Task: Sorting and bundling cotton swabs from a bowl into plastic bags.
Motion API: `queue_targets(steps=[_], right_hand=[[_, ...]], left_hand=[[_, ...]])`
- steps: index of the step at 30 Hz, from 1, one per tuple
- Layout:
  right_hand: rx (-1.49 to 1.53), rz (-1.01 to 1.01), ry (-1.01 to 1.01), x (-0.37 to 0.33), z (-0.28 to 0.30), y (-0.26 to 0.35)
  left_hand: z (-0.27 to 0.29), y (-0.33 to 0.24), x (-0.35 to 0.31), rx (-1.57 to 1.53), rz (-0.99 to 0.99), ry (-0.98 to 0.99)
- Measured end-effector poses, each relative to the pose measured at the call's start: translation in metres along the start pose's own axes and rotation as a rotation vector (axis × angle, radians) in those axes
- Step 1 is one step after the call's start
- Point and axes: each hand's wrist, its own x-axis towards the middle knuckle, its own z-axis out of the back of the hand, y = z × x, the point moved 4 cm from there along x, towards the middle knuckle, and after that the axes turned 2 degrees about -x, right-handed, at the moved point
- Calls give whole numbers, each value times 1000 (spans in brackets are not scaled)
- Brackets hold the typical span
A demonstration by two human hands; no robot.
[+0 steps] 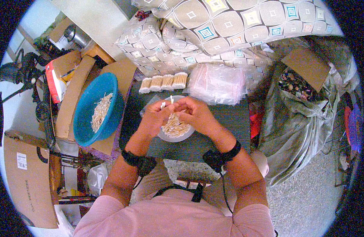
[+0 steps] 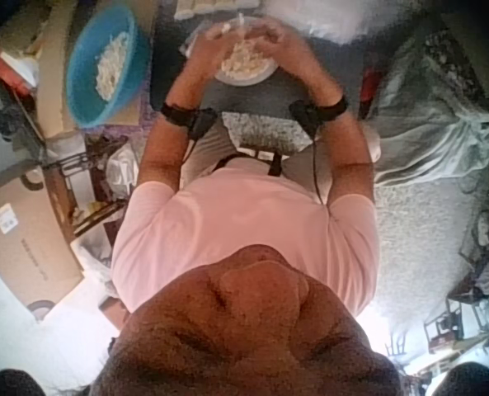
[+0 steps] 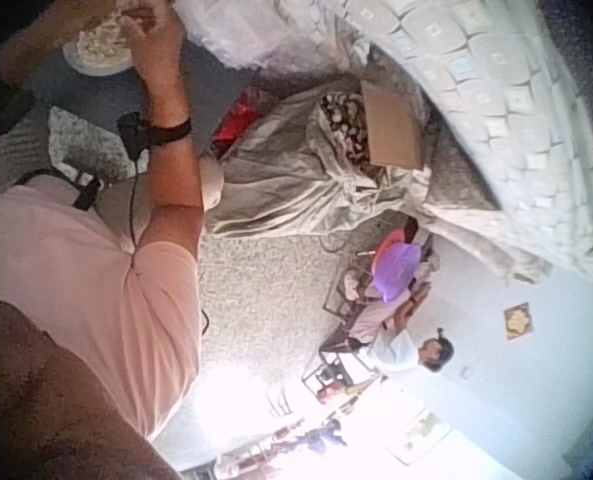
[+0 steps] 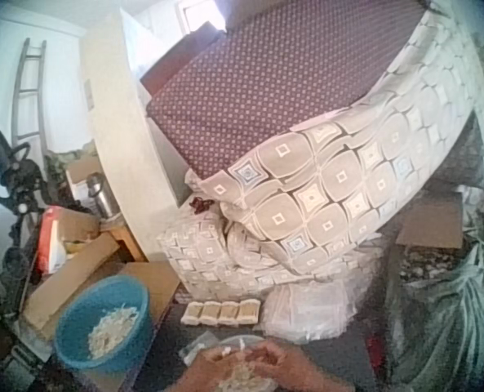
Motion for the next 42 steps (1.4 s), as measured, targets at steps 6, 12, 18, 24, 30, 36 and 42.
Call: queue_targets(steps=[6, 12, 18, 24, 30, 36, 42], right_hand=[[30, -10, 46, 1, 0, -10], [116, -14, 34, 2, -3, -15], [59, 21, 13, 1, -5, -13], [-31, 15, 1, 3, -3, -19], [-163, 43, -35, 1, -4, -12], [-408, 15, 1, -1, -8, -5], [-512, 102, -8, -3, -11, 4]], left_hand=[[-8, -4, -4, 53, 47, 21], [-8, 4, -3, 20, 58, 44], [-10, -3, -6, 39, 11, 37], [-1, 4, -3, 38, 46, -13], [6, 3, -1, 42, -42, -162], [20, -7, -1, 25, -107, -233], [22, 0, 0, 3, -105, -205]])
